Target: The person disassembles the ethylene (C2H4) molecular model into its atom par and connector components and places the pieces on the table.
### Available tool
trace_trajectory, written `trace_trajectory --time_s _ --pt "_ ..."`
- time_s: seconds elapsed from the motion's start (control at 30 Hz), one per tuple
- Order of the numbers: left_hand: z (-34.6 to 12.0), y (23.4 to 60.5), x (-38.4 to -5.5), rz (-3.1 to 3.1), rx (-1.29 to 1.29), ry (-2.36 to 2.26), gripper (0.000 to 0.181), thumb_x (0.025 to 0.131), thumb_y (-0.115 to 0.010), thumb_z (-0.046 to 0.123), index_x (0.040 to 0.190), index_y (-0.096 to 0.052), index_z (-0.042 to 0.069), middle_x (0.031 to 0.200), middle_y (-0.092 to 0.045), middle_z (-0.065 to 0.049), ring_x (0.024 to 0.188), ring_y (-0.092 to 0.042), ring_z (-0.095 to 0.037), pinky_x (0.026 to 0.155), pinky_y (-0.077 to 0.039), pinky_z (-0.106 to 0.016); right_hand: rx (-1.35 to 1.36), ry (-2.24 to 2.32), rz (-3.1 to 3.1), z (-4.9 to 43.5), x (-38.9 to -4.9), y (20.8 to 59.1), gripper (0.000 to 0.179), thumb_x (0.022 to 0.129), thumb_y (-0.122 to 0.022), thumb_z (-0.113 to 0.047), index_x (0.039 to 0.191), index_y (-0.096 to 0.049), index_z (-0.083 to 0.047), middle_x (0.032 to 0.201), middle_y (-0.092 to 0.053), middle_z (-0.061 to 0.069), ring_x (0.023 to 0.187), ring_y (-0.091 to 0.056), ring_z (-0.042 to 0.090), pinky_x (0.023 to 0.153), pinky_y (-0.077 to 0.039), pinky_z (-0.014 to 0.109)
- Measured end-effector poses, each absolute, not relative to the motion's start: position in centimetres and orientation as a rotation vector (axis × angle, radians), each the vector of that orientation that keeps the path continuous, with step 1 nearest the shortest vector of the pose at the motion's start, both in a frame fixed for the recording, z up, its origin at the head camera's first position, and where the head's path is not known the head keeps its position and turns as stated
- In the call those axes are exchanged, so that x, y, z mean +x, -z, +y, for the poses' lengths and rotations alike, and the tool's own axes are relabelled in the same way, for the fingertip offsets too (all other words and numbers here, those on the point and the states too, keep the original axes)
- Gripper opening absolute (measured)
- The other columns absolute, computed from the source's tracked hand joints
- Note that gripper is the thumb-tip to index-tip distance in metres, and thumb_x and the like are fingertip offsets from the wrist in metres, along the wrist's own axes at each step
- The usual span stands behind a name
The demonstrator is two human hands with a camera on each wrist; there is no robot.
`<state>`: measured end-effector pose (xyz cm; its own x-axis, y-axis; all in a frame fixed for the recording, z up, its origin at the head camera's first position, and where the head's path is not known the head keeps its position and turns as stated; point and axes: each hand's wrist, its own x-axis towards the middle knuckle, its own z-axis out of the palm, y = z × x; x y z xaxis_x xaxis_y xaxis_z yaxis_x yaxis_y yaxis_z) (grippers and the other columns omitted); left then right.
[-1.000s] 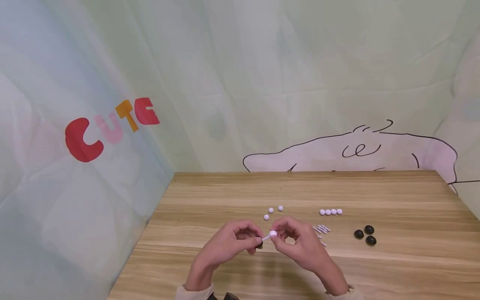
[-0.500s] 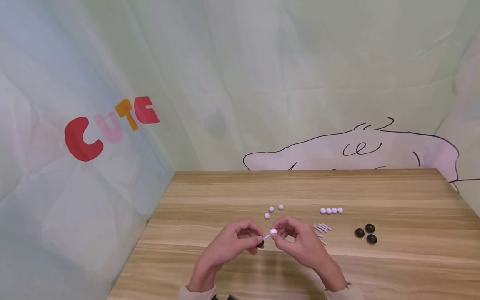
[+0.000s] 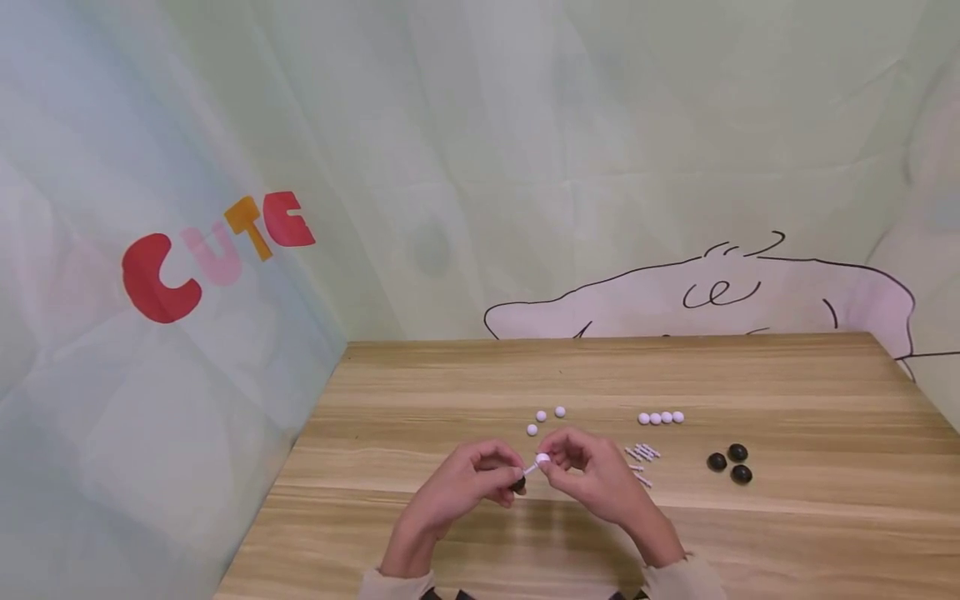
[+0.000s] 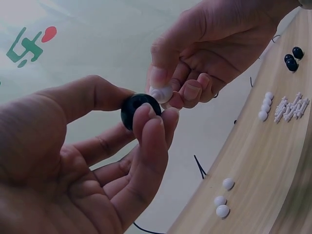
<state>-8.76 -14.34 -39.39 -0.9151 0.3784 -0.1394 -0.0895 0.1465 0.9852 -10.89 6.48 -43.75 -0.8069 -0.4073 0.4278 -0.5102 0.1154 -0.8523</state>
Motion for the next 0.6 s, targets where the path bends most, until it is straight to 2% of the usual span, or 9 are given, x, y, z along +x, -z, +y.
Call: trace_trajectory --time_s 0.23,0.47,0.6 --pt "-14.4 39.9 -9.1 2.064 0.247 -1.829 0.017 0.089 -0.064 0.011 0.098 -0.064 -0.004 0.083 -0.069 -0.013 0.063 -0.061 -0.012 0.064 -0.056 -0.028 0.913 -1.845 -2.351 6.4 -11.6 44.2 0.01 0.088 -0.066 -0.003 0.098 -0.063 -0.005 0.081 -0.067 -0.003 0.072 -0.063 0.004 0.06 -0.053 0.026" --pt "-14.4 40.1 -9.4 2.073 0.193 -1.853 0.02 0.089 -0.063 0.01 0.101 -0.062 -0.006 0.088 -0.068 -0.021 0.062 -0.06 -0.012 0.064 -0.055 -0.029 0.91 -1.953 -2.406 6.4 -12.4 44.3 0.011 0.089 -0.063 -0.002 0.1 -0.061 0.0 0.081 -0.066 -0.004 0.073 -0.063 0.004 0.061 -0.054 0.027" --pt "-14.4 40.2 -9.5 2.084 0.172 -1.846 0.019 0.09 -0.063 0.011 0.1 -0.062 -0.005 0.088 -0.069 -0.022 0.063 -0.06 -0.012 0.064 -0.055 -0.03 0.933 -1.975 -2.402 6.3 -12.7 44.5 0.012 0.09 -0.062 -0.003 0.1 -0.061 0.001 0.08 -0.064 -0.003 0.073 -0.062 0.003 0.062 -0.053 0.026"
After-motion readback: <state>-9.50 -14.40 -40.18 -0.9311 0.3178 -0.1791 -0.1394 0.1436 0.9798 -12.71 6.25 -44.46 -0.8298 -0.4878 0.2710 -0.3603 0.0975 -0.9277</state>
